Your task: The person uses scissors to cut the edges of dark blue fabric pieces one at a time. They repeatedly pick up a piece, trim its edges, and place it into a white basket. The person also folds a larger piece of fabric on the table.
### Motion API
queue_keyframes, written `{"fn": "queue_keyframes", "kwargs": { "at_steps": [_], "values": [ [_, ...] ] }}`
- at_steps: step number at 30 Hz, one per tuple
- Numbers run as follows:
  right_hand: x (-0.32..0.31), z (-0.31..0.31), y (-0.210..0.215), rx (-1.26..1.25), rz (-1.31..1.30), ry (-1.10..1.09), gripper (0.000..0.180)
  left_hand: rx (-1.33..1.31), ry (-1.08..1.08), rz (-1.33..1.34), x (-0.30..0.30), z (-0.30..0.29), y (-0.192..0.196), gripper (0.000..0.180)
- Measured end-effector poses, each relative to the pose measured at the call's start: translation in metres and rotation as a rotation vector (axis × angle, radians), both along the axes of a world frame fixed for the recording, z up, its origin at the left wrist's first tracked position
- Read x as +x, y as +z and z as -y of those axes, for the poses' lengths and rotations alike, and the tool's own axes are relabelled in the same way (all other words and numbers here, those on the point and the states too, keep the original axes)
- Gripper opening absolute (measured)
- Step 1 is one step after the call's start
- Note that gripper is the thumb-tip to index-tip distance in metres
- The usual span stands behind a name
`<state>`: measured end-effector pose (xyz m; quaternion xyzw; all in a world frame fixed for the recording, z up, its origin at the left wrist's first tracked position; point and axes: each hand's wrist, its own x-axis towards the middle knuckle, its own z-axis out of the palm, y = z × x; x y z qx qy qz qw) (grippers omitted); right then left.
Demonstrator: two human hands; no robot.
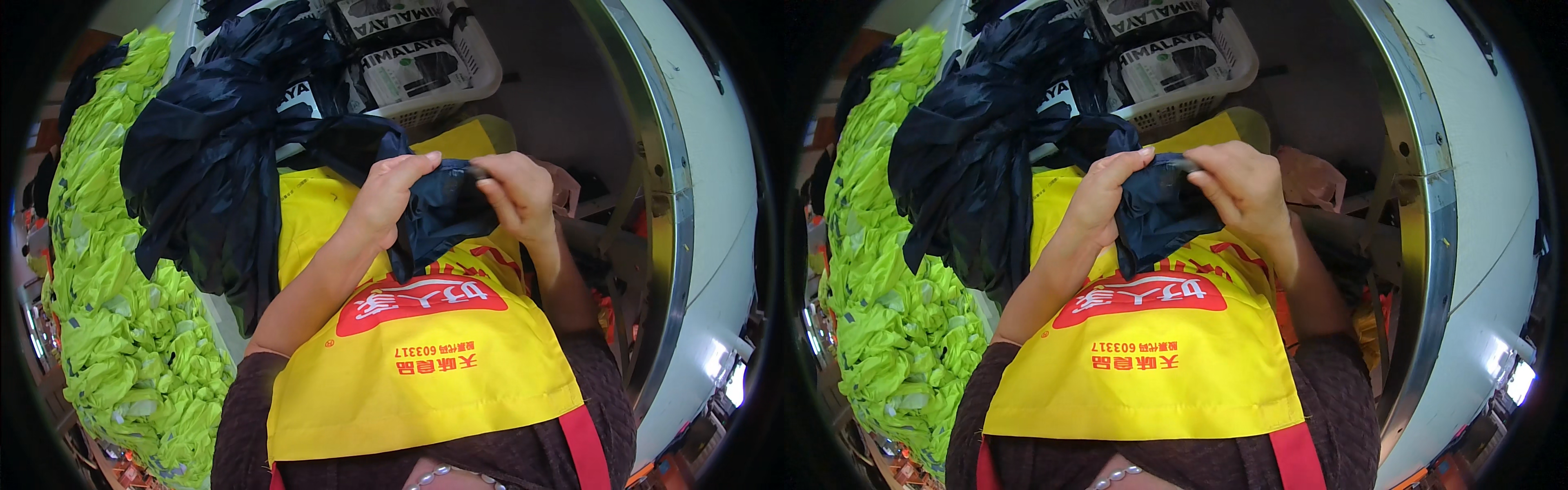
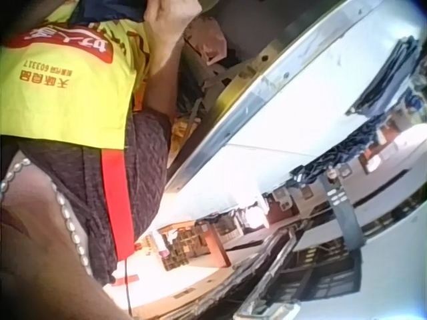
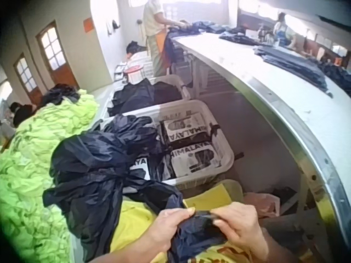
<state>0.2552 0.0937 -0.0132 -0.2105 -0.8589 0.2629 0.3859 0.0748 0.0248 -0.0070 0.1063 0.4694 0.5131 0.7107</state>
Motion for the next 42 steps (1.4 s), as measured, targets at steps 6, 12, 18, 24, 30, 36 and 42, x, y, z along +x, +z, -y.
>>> {"fn": "queue_keyframes", "kwargs": {
  "at_steps": [6, 12, 18, 24, 30, 36, 42],
  "values": [
    [-0.014, 0.016, 0.004, -0.704, -0.296, -0.179, 0.021, 0.011, -0.001, -0.043, 0.001, 0.004, -0.001, 0.02],
    [-0.017, 0.032, 0.006, -0.576, -0.229, -0.273, 0.01, 0.214, -0.075, -0.23, 0.009, 0.013, -0.007, 0.02],
    [0.034, 0.062, 0.073, -0.502, 0.407, -0.204, 0.031, 0.397, -0.519, -0.558, 0.012, -0.005, -0.052, 0.024],
    [0.135, 0.154, 0.183, -0.661, -0.076, -0.86, 0.033, 0.523, -0.701, -0.8, 0.007, -0.021, -0.063, 0.034],
    [0.346, 0.272, 0.174, -0.453, 0.693, -2.161, 0.029, 0.521, -0.733, -0.819, -0.011, -0.042, -0.067, 0.035],
    [0.414, 0.311, 0.167, -0.185, 0.872, -2.131, 0.044, 0.648, -0.368, -1.039, -0.038, -0.035, 0.077, 0.025],
    [0.276, 0.213, 0.196, 0.048, 0.703, -1.406, 0.04, 1.542, 0.42, -1.356, -0.123, 0.038, 0.196, 0.03]
  ]
}}
